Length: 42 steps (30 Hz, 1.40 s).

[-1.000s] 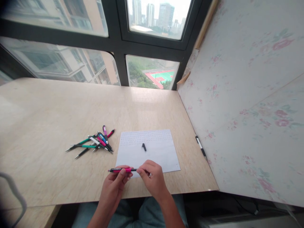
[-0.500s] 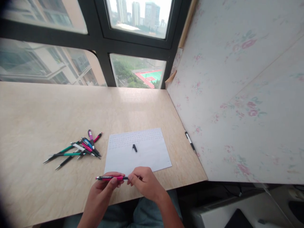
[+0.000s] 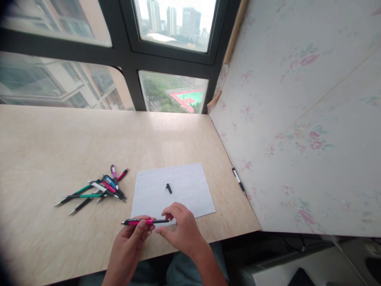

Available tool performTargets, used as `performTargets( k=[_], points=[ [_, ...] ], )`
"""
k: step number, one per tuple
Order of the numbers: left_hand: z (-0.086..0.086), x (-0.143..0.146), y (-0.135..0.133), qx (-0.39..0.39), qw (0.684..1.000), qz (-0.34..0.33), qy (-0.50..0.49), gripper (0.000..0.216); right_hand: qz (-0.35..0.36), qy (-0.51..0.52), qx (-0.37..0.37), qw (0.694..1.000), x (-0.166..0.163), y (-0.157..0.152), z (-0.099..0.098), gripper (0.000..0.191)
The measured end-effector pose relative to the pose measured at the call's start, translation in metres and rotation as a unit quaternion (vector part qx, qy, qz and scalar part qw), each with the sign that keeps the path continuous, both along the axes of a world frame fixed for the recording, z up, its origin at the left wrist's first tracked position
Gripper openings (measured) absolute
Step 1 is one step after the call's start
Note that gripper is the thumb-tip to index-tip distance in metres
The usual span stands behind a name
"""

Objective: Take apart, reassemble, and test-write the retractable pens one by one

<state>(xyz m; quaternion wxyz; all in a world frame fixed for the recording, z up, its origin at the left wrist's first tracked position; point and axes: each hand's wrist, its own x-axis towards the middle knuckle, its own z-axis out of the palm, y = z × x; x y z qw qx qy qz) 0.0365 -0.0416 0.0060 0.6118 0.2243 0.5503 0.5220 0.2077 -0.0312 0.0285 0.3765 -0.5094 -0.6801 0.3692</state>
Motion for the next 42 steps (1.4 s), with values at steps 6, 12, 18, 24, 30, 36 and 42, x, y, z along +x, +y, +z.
performTargets(
  k=[6, 12, 18, 24, 30, 36, 42],
  points=[
    [0.009, 0.011, -0.002, -0.027, 0.995, 0.019, -0.092, 0.033, -0.003, 0.013, -0.041, 0.999, 0.002, -0.002, 0.002, 0.031],
    [0.011, 0.016, -0.004, -0.052, 0.988, 0.052, -0.136, 0.035, -0.026, 0.056, -0.036, 0.997, 0.002, -0.005, 0.002, 0.016],
    [0.008, 0.015, -0.005, -0.045, 0.987, 0.055, -0.145, 0.034, -0.031, 0.016, -0.04, 0.999, 0.0, -0.003, 0.001, 0.033],
    [0.007, 0.015, -0.006, -0.042, 0.986, 0.06, -0.149, 0.032, -0.019, 0.053, 0.0, 0.998, 0.001, -0.002, 0.002, 0.012],
    [0.008, 0.016, -0.007, -0.044, 0.986, 0.054, -0.15, 0.033, -0.035, 0.011, -0.048, 0.998, -0.001, -0.002, 0.002, 0.025],
    [0.006, 0.015, -0.007, -0.039, 0.983, 0.064, -0.167, 0.03, -0.014, 0.03, 0.019, 0.999, -0.001, -0.001, 0.005, 0.011],
    [0.007, 0.016, -0.006, -0.05, 0.981, 0.067, -0.176, 0.032, -0.042, 0.029, -0.029, 0.998, -0.002, -0.001, 0.005, 0.016]
  ],
)
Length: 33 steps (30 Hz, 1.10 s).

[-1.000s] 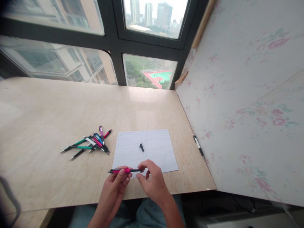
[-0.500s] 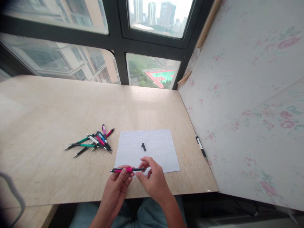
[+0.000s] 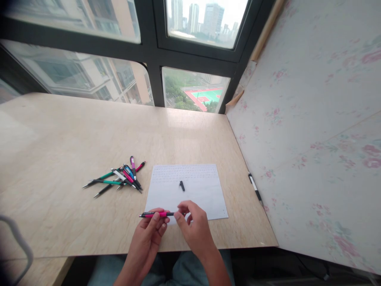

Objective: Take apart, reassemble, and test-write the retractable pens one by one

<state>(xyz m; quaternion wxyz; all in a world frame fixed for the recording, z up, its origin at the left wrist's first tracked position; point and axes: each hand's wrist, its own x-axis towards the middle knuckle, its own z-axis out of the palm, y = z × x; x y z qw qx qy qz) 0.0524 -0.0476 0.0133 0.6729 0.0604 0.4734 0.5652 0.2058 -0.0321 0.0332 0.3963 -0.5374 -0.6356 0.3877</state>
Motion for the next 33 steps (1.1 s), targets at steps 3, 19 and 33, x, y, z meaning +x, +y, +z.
performTargets(
  k=[3, 19, 33],
  points=[
    [0.0, -0.001, 0.0, 0.002, 1.0, -0.001, 0.002, 0.031, 0.0, -0.031, -0.005, 0.999, 0.0, 0.002, -0.002, 0.028],
    [-0.001, -0.006, 0.004, -0.01, 0.997, 0.034, -0.076, 0.016, -0.005, -0.013, 0.078, 0.997, 0.012, 0.002, 0.011, 0.009],
    [-0.004, -0.012, 0.005, 0.005, 0.992, 0.066, -0.11, 0.007, -0.147, -0.135, 0.042, 0.979, 0.026, 0.011, -0.031, 0.019]
  ],
)
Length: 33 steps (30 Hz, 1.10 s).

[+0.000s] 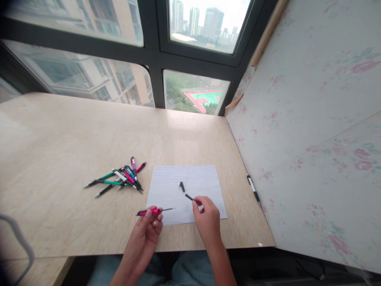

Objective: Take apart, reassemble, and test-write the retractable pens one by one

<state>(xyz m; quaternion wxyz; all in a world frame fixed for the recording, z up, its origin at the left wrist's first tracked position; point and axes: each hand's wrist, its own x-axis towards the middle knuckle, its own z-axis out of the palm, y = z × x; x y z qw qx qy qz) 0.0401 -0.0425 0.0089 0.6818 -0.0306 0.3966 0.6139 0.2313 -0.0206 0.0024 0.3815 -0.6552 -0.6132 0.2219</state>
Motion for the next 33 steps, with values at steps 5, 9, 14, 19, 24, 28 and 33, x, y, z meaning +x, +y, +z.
performTargets(
  k=[5, 9, 14, 19, 24, 28, 33],
  points=[
    [-0.001, 0.0, 0.0, 0.002, 1.0, -0.002, 0.013, 0.009, -0.054, -0.124, 0.044, 0.99, -0.018, 0.026, -0.007, 0.017],
    [-0.001, 0.0, 0.0, 0.002, 1.0, -0.002, 0.031, 0.012, -0.074, -0.137, 0.02, 0.988, -0.027, 0.036, -0.008, 0.016],
    [0.0, 0.002, 0.0, 0.002, 0.999, -0.014, 0.052, 0.021, -0.034, -0.008, -0.005, 0.999, -0.025, 0.023, 0.001, 0.028],
    [-0.001, 0.005, -0.002, 0.005, 0.995, -0.048, 0.09, 0.029, 0.114, 0.196, -0.087, 0.97, -0.023, 0.002, 0.022, 0.029],
    [0.0, 0.006, -0.004, 0.022, 0.987, -0.105, 0.117, 0.031, 0.198, 0.12, -0.057, 0.971, -0.023, -0.003, 0.037, 0.009],
    [0.003, 0.006, -0.005, 0.034, 0.982, -0.132, 0.129, 0.032, 0.215, 0.08, -0.042, 0.973, -0.017, -0.003, 0.042, 0.012],
    [0.005, 0.007, -0.005, 0.037, 0.982, -0.122, 0.139, 0.031, 0.215, 0.06, -0.045, 0.974, -0.011, -0.007, 0.042, 0.015]
  ],
)
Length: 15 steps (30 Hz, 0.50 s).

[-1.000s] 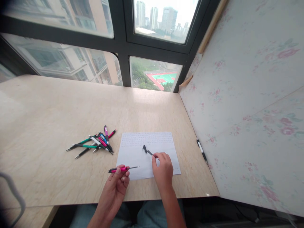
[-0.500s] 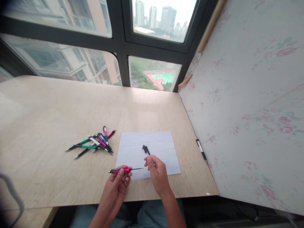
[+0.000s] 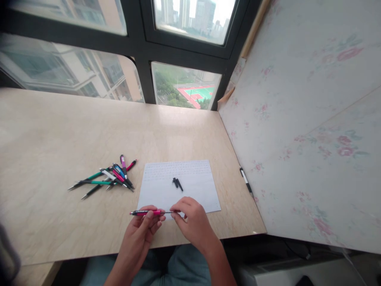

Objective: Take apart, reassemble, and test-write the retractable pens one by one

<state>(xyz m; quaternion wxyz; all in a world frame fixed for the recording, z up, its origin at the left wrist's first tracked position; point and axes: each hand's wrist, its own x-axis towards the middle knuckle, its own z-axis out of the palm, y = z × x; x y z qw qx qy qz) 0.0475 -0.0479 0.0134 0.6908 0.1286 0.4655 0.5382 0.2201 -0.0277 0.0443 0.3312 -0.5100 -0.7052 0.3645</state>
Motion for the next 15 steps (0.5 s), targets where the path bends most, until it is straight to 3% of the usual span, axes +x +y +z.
performTargets(
  k=[8, 15],
  points=[
    [-0.004, -0.007, 0.007, -0.008, 0.999, 0.042, 0.011, 0.036, -0.021, -0.025, 0.004, 0.999, 0.011, 0.001, -0.001, 0.02],
    [-0.004, -0.011, 0.012, -0.022, 0.997, 0.071, 0.017, 0.038, -0.142, -0.035, 0.002, 0.989, 0.026, 0.019, -0.027, 0.017]
  ],
)
